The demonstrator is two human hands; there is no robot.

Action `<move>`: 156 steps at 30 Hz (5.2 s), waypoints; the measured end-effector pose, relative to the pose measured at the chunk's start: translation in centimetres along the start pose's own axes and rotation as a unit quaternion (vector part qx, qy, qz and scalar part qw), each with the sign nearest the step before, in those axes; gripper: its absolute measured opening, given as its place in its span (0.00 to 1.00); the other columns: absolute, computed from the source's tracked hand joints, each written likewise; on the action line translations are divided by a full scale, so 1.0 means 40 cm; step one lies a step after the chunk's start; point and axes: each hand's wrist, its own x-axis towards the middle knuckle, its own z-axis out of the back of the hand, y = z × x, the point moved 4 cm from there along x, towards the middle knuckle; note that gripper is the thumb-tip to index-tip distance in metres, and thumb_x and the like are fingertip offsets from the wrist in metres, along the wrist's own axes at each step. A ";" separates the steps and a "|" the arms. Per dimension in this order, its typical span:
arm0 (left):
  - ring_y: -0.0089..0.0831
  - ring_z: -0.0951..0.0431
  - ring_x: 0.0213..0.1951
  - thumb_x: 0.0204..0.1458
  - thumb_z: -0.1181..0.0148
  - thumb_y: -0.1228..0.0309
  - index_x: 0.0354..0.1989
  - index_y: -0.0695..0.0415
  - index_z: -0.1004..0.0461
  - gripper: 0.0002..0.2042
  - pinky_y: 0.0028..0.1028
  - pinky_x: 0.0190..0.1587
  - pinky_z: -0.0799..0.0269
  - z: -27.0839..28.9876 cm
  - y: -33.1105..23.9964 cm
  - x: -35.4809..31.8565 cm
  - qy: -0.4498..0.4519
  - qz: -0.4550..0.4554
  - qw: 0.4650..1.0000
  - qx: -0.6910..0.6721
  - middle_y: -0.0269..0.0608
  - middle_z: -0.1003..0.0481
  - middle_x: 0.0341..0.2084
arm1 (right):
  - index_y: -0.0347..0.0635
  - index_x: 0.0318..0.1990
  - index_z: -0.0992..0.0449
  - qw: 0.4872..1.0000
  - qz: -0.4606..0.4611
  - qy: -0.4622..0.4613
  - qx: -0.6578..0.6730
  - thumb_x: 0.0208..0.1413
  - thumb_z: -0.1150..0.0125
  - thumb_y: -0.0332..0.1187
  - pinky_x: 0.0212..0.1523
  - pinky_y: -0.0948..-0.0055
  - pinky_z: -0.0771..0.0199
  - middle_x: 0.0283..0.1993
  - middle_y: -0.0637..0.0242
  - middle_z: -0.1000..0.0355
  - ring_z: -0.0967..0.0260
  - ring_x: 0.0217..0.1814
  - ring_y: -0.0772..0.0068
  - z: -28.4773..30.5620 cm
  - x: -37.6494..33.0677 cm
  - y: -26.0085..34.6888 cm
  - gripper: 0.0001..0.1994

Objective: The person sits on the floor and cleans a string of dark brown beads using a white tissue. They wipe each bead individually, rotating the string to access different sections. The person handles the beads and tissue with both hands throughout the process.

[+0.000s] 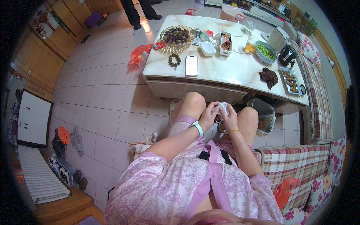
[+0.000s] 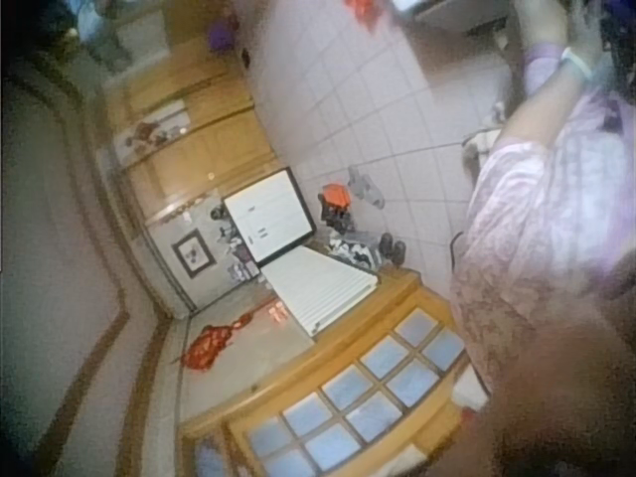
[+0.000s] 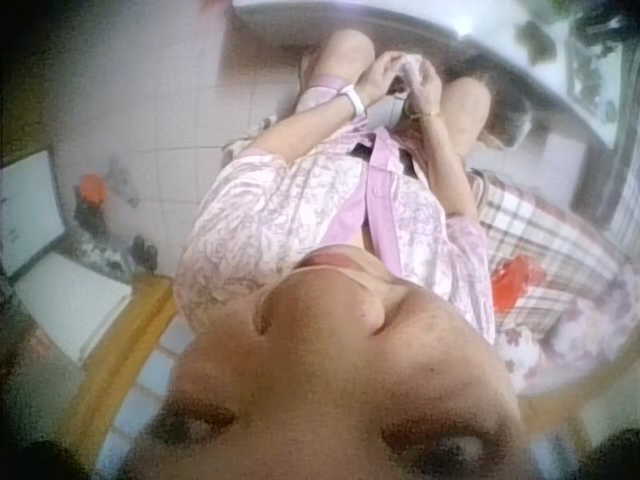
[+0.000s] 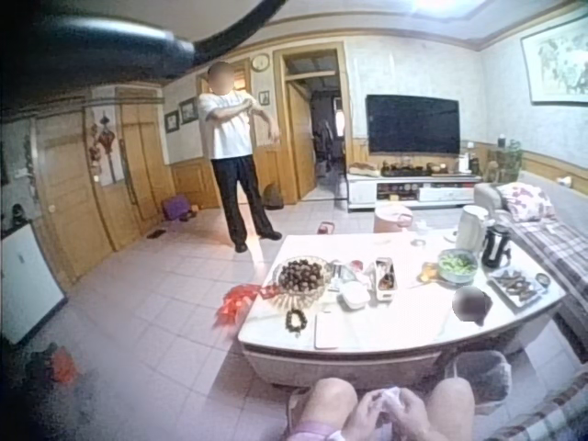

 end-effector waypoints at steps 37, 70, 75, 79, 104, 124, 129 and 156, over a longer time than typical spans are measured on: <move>0.17 0.30 0.27 0.63 0.58 0.71 0.58 0.58 0.41 0.16 0.19 0.30 0.31 0.004 0.007 -0.012 0.028 0.085 0.996 -0.029 0.34 0.27 0.32 | 0.34 0.47 0.27 0.989 -0.064 0.112 0.075 0.62 0.48 0.34 0.43 0.79 0.32 0.41 0.68 0.27 0.33 0.41 0.81 -0.009 -0.015 -0.066 0.13; 0.18 0.29 0.27 0.65 0.61 0.65 0.53 0.58 0.35 0.14 0.20 0.30 0.30 -0.005 -0.017 -0.026 0.092 0.086 0.992 0.014 0.34 0.28 0.31 | 0.34 0.33 0.26 0.993 -0.107 0.041 0.006 0.63 0.49 0.38 0.24 0.76 0.34 0.22 0.68 0.30 0.34 0.23 0.80 0.006 -0.014 -0.058 0.14; 0.19 0.30 0.27 0.63 0.61 0.71 0.54 0.60 0.37 0.14 0.21 0.33 0.30 0.009 -0.006 -0.017 0.053 0.104 0.992 -0.048 0.33 0.29 0.30 | 0.34 0.37 0.25 0.988 -0.092 0.000 0.122 0.62 0.47 0.39 0.31 0.77 0.33 0.29 0.68 0.29 0.36 0.29 0.80 0.017 -0.004 -0.045 0.14; 0.20 0.29 0.30 0.60 0.60 0.75 0.55 0.60 0.39 0.15 0.22 0.34 0.30 0.023 0.029 -0.007 0.026 -0.010 0.998 0.064 0.34 0.29 0.30 | 0.34 0.36 0.26 0.997 0.053 0.009 -0.051 0.59 0.44 0.36 0.32 0.73 0.33 0.29 0.64 0.30 0.35 0.30 0.73 -0.009 -0.016 -0.006 0.12; 0.19 0.29 0.30 0.60 0.59 0.76 0.56 0.60 0.39 0.16 0.21 0.32 0.31 0.024 0.028 -0.007 0.031 0.047 0.997 0.056 0.37 0.27 0.35 | 0.33 0.41 0.30 0.989 0.109 0.053 -0.083 0.55 0.44 0.32 0.40 0.66 0.31 0.39 0.55 0.33 0.32 0.39 0.55 -0.013 -0.009 0.029 0.11; 0.17 0.30 0.27 0.64 0.57 0.63 0.54 0.59 0.36 0.16 0.19 0.28 0.31 0.012 -0.025 -0.016 0.067 0.095 0.992 0.053 0.33 0.29 0.28 | 0.36 0.37 0.27 0.998 -0.036 0.030 -0.051 0.61 0.48 0.35 0.28 0.74 0.34 0.26 0.64 0.30 0.35 0.26 0.76 -0.007 -0.010 -0.043 0.10; 0.16 0.33 0.25 0.64 0.56 0.64 0.55 0.59 0.37 0.16 0.18 0.26 0.33 0.018 0.006 -0.009 0.047 0.098 0.994 0.022 0.31 0.32 0.23 | 0.36 0.41 0.25 0.995 -0.068 -0.009 0.070 0.62 0.49 0.37 0.33 0.77 0.32 0.32 0.66 0.26 0.34 0.31 0.80 0.007 0.011 -0.098 0.12; 0.26 0.29 0.25 0.50 0.45 0.74 0.51 0.57 0.36 0.18 0.27 0.31 0.31 0.004 -0.023 -0.024 0.037 0.021 0.975 0.218 0.36 0.30 0.25 | 0.35 0.28 0.27 0.992 -0.114 0.047 0.018 0.59 0.46 0.40 0.25 0.77 0.40 0.23 0.74 0.34 0.41 0.25 0.83 0.000 -0.010 -0.062 0.15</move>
